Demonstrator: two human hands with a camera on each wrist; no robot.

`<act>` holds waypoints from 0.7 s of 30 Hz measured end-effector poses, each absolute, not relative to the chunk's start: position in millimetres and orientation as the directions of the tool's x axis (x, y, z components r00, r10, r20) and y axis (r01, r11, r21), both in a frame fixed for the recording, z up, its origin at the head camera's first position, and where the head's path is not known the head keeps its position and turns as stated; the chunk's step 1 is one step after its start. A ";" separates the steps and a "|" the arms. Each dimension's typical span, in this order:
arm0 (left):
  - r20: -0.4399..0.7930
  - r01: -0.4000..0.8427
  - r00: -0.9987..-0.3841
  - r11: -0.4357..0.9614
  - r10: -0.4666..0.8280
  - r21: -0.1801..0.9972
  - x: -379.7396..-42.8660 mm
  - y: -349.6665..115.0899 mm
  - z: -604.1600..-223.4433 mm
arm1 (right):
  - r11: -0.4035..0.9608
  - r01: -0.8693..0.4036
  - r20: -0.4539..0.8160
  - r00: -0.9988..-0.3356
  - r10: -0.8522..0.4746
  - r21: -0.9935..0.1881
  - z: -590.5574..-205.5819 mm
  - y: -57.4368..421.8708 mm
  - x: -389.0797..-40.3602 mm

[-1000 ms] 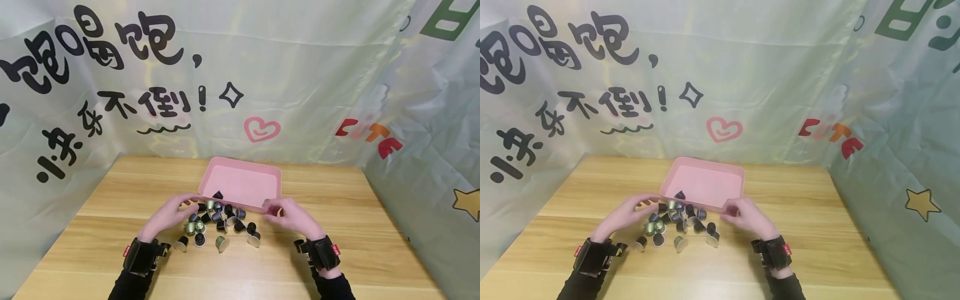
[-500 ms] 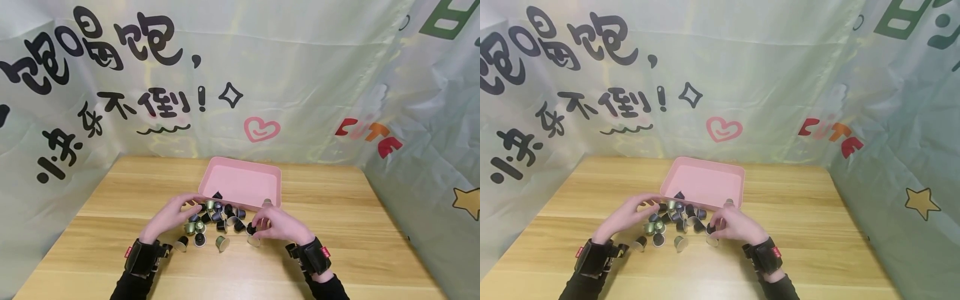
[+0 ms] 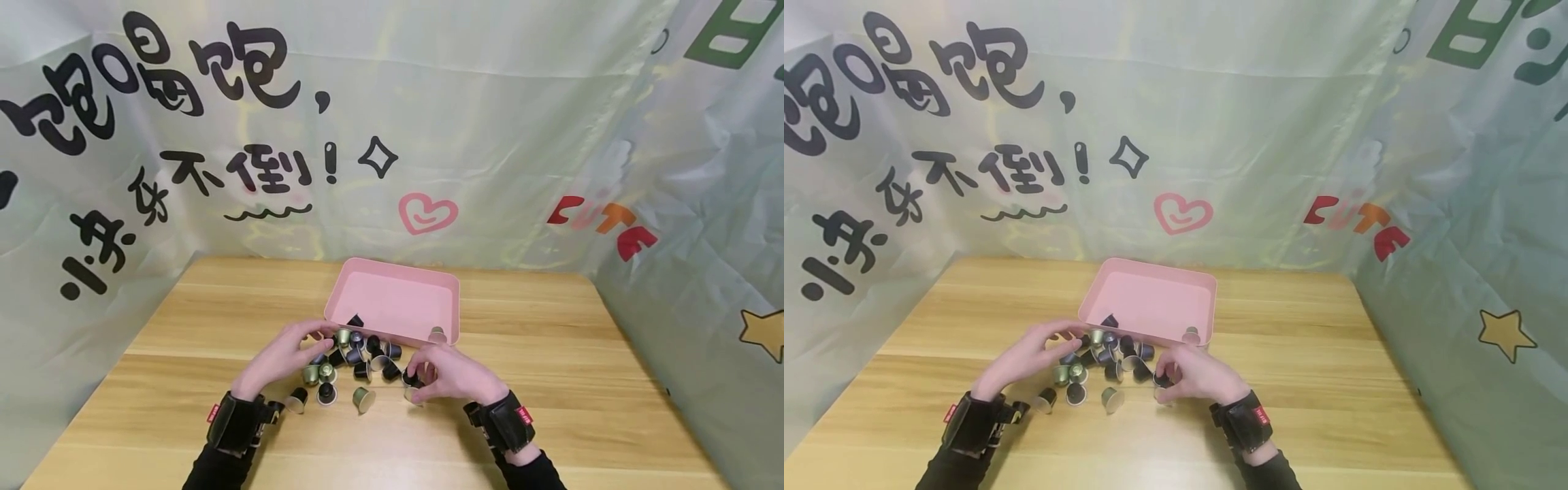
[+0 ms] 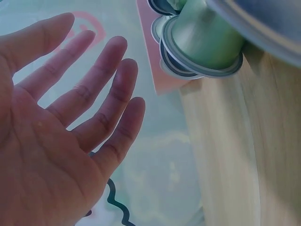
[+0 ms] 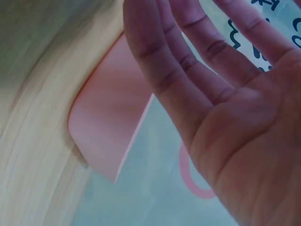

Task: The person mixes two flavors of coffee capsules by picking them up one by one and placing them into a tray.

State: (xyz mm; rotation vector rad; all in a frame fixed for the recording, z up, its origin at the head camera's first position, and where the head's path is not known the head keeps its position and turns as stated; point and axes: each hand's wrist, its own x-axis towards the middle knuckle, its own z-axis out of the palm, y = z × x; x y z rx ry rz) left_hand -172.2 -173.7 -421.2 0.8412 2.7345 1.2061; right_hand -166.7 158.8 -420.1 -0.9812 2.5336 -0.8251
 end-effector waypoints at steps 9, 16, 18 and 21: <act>0.164 0.448 -0.859 0.557 0.485 0.699 -172.6 -174.0 -421.3 | 0.608 -0.531 -0.056 -0.724 -0.688 -0.590 -421.9 154.8 -166.1; 0.159 0.444 -0.861 0.561 0.484 0.698 -172.2 -173.8 -421.0 | 0.629 -0.524 -0.065 -0.737 -0.673 -0.575 -424.4 153.3 -165.7; 0.161 0.449 -0.859 0.563 0.487 0.694 -172.0 -173.9 -420.8 | 0.636 -0.525 -0.067 -0.739 -0.670 -0.566 -424.9 153.2 -165.7; 0.159 0.449 -0.858 0.562 0.488 0.695 -171.8 -173.7 -420.5 | 0.644 -0.521 -0.074 -0.742 -0.666 -0.560 -425.2 153.2 -165.6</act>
